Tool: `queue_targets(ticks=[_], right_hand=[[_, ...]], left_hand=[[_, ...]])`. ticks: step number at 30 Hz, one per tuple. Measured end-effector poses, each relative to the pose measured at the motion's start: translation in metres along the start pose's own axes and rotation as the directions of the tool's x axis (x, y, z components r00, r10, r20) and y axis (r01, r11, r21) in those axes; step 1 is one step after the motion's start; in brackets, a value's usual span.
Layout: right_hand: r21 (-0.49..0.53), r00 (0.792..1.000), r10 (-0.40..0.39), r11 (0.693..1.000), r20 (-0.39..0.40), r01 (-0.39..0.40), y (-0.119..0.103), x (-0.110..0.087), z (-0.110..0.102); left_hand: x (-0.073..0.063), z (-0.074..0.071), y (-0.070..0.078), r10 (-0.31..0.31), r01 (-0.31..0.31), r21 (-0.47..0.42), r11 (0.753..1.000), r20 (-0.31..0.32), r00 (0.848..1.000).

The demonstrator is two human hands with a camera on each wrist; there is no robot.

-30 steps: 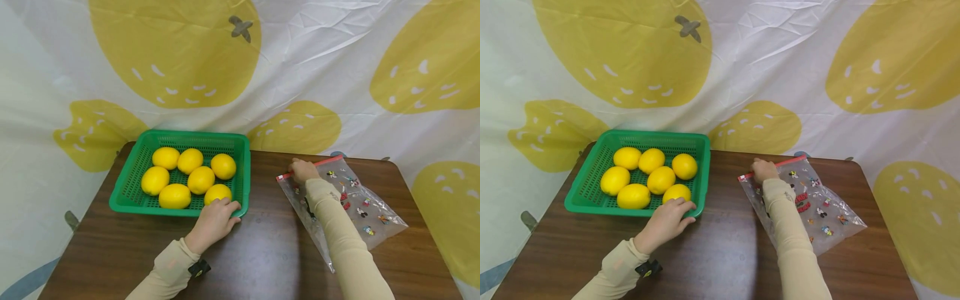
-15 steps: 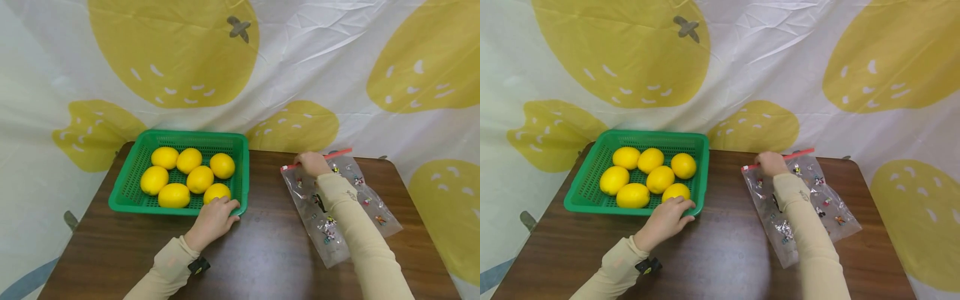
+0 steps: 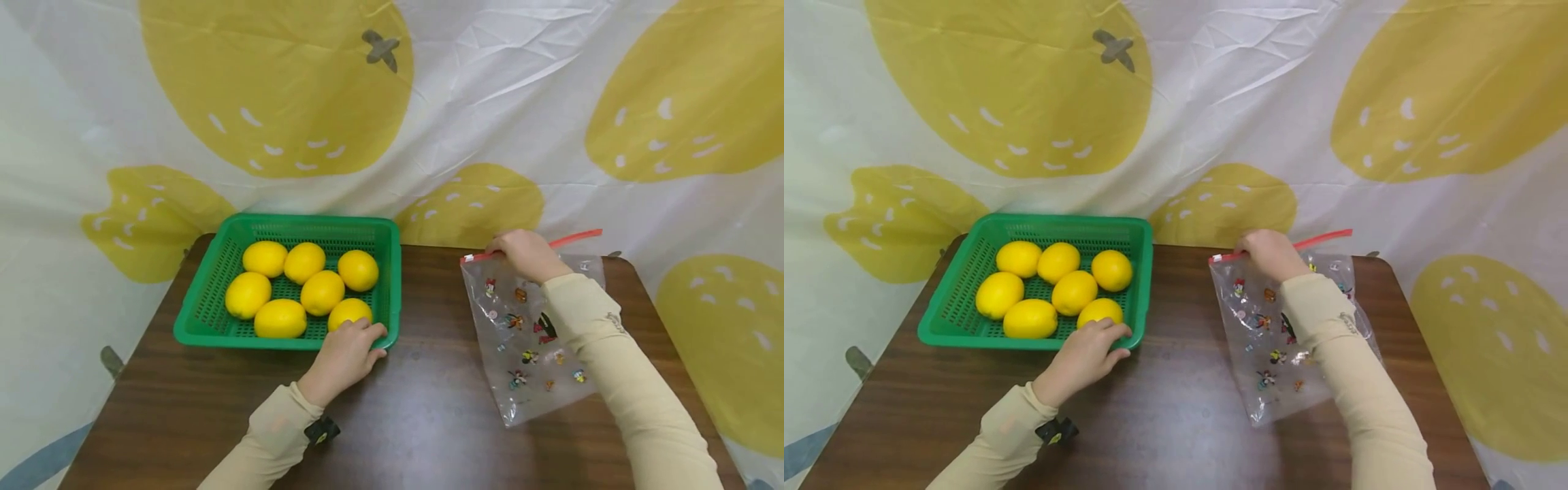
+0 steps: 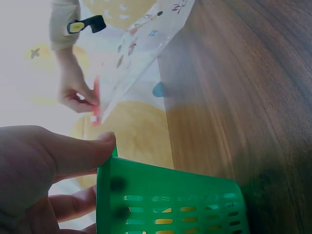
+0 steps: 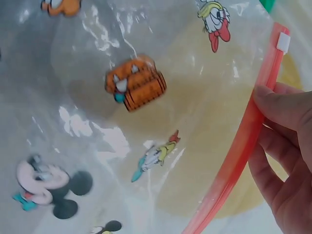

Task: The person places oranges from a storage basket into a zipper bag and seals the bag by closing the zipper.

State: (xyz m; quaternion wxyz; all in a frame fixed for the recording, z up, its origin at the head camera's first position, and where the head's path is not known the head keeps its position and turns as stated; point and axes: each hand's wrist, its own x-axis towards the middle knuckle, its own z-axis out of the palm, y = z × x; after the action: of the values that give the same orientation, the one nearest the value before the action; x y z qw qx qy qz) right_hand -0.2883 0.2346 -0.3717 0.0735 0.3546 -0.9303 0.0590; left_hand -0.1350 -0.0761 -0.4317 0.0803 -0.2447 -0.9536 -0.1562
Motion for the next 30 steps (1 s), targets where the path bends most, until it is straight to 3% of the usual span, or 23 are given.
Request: queue_targets(ticks=[20,26,30], right_hand=[[0.007,0.99,-0.123,0.992,-0.07,0.123,-0.043,-0.012,-0.071],[-0.012,0.979,-0.172,0.985,-0.11,0.171,-0.056,-0.016,-0.083],[-0.022,0.972,-0.197,0.98,-0.128,0.196,-0.064,-0.019,-0.091]], left_hand=[[0.001,-0.001,0.001,-0.004,0.004,-0.026,1.0,0.012,1.0],[0.001,0.0,-0.001,0.041,-0.043,-0.038,0.998,-0.046,0.998],[0.002,-0.001,-0.001,0.046,-0.047,-0.047,0.998,-0.029,0.999]])
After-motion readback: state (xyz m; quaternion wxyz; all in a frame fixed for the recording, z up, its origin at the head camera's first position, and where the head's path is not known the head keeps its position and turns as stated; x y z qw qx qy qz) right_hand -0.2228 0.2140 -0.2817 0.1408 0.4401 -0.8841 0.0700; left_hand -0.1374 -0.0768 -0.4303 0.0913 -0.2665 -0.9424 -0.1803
